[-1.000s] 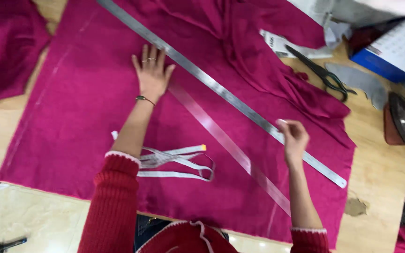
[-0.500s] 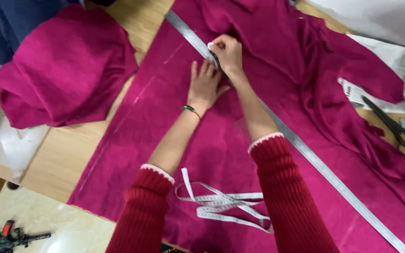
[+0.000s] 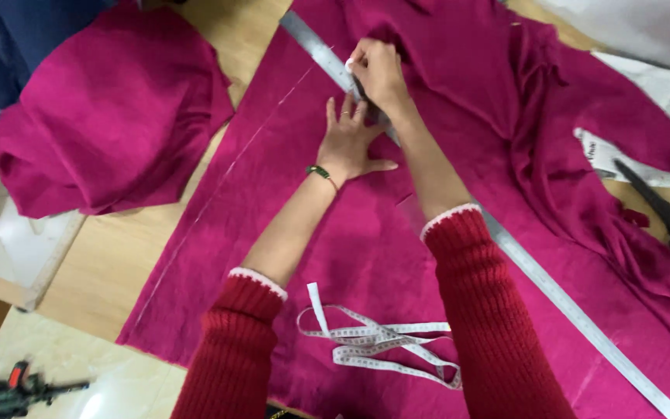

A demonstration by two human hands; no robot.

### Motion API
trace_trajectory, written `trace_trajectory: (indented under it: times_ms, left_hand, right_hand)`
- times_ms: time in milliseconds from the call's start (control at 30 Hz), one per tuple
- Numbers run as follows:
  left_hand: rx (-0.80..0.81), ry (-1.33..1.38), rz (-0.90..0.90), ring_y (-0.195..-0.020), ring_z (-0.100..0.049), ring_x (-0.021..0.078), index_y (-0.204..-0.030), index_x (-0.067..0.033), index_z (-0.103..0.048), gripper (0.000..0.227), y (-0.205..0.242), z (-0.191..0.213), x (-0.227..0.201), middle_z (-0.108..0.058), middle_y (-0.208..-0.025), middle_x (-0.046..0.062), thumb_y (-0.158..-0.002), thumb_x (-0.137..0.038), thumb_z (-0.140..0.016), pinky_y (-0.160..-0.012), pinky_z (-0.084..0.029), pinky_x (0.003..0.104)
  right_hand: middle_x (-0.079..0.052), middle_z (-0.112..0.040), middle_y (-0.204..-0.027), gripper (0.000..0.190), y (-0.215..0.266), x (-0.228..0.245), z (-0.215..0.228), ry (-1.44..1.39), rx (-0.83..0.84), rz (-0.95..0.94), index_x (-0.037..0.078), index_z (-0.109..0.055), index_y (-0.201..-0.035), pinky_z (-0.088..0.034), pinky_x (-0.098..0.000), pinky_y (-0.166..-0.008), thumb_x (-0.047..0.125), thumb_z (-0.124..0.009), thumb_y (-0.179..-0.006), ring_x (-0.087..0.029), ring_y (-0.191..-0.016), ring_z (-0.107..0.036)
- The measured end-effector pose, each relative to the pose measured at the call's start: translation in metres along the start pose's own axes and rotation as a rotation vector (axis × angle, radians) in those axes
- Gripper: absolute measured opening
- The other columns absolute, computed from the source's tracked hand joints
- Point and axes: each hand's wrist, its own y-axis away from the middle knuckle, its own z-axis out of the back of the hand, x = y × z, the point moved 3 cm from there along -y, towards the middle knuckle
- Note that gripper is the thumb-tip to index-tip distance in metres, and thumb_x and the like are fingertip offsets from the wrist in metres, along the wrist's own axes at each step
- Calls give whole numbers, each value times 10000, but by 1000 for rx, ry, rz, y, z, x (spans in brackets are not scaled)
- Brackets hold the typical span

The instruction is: The person measures and marks a large piece of magenta fabric on a wooden table using a metal ruler, a clear plastic ruler, and white tailor's chalk. They then use a pair of scissors to cut the fabric along the marked lines.

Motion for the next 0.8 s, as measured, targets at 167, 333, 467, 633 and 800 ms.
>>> trace_trajectory:
  times_ms: [167, 333, 467, 633, 800]
  left_hand:
    - [141, -26, 20, -1516, -139, 465, -1540, -432, -391, 947, 0, 8, -5, -259, -1633, 208, -745, -942, -455, -1190, -99, 699]
    - [-28, -15, -11, -1499, -152, 456, -1494, -369, -494, 1003, -3, -10, 4, -272, -1620, 192, -683, -957, -524, -1158, -145, 740]
    - [42, -63, 6, -1518, -132, 473, -1575, -282, -356, 1117, -3, -12, 5, -218, -1647, 238, -706, -968, -511, -1183, -130, 722]
    - [109, -81, 29, -1525, -126, 437, -1527, -485, -384, 930, -6, -7, 1, -299, -1623, 133, -724, -945, -482, -1184, -69, 716]
    - [-14, -5, -8, -1503, -204, 489, -1470, -448, -505, 890, -4, -17, 6, -387, -1577, 220, -711, -906, -592, -1178, -84, 713]
  right_hand:
    - [43, -697, -628, 148, 7, 6, 10, -71, -46, -94, 143, -698, -781, -574, -350, -703, 131, -813, -873, -115, -570, -658]
    - [-39, -781, -765, 93, -24, 8, -18, 52, -79, -14, 127, -721, -827, -563, -431, -726, 127, -812, -845, -256, -723, -757]
    - [-38, -763, -737, 106, -35, 26, -26, 42, -57, -5, 154, -696, -804, -545, -458, -740, 93, -777, -837, -303, -739, -744]
    - [-81, -759, -813, 97, -9, 1, 0, 209, 112, 58, 128, -687, -851, -528, -495, -746, 120, -744, -929, -339, -788, -728]
    - [-200, -724, -890, 83, 137, -58, 95, 345, 287, 55, 63, -666, -933, -485, -587, -749, 145, -661, -922, -465, -875, -674]
